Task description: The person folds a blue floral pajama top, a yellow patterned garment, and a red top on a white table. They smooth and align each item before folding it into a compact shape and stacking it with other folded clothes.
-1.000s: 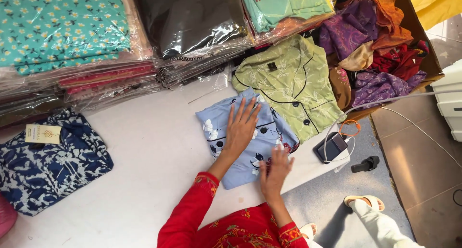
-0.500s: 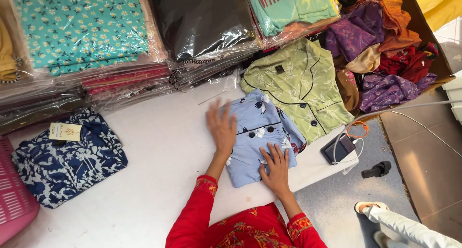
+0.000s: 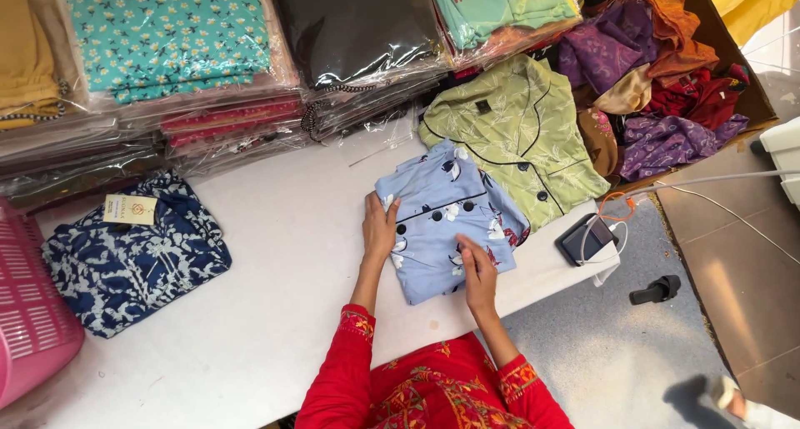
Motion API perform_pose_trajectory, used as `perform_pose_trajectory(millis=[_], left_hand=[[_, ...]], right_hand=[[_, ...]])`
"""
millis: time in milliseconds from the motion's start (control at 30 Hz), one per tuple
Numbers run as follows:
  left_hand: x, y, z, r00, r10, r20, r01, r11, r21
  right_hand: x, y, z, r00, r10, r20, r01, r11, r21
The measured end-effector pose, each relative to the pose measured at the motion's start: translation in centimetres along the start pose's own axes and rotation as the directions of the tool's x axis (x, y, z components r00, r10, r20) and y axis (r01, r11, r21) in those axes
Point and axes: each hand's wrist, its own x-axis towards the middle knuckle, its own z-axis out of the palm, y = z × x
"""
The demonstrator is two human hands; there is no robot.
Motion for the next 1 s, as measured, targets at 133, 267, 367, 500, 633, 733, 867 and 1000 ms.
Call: perform_pose_trajectory(millis=[133, 267, 367, 500, 633, 733, 867, 1000], left_hand=[[-0.6, 6.0, -3.6, 0.966, -0.190, 0.176, 0.192, 0.981, 0.004], [-2.6, 13.9, -7.5, 0.921, 0.253, 0.296, -0.326, 0.916, 0.234], [-4.8, 17.7, -8.1, 0.828, 0.408, 0.383, -0.551, 0.717, 0.427], [-7.8, 15.9, -5.4, 0.841, 0.258, 0.476, -0.541, 0.363, 0.759], [-11.6, 8.3, -1.3, 0.824, 0.215, 0.524, -0.566, 0.299, 0.768], [-14.7, 4.9, 0.2, 0.769, 0.202, 0.607, -0.635, 0.352, 0.688], [-15.2, 6.1, -3.9, 0.817, 0.341, 0.466, -0.543, 0.726, 0.422], [-12.1, 5.2, -9.1, 0.948, 0.286, 0.141, -0.310, 0.930, 0.199]], right_hand=[[2.6, -0.6, 3.3, 0.991, 0.113, 0.074, -0.133, 0.903, 0.408], [4.2, -1.0, 6.5, 0.869, 0.234, 0.436, -0.489, 0.269, 0.830], [4.6, 5.5, 10.7, 0.843, 0.116, 0.526, -0.539, 0.160, 0.827], [4.8, 9.6, 12.7, 0.891, 0.117, 0.440, -0.370, 0.747, 0.552], [5.5, 9.4, 7.6, 0.718, 0.233, 0.656, -0.691, 0.351, 0.632], [6.0, 9.0, 5.3, 0.489, 0.209, 0.847, -0.847, -0.120, 0.519], [5.7, 6.0, 5.7, 0.793, 0.432, 0.431, -0.598, 0.690, 0.408], [4.8, -6.7, 4.8, 0.942, -0.320, -0.102, 0.271, 0.904, -0.331]])
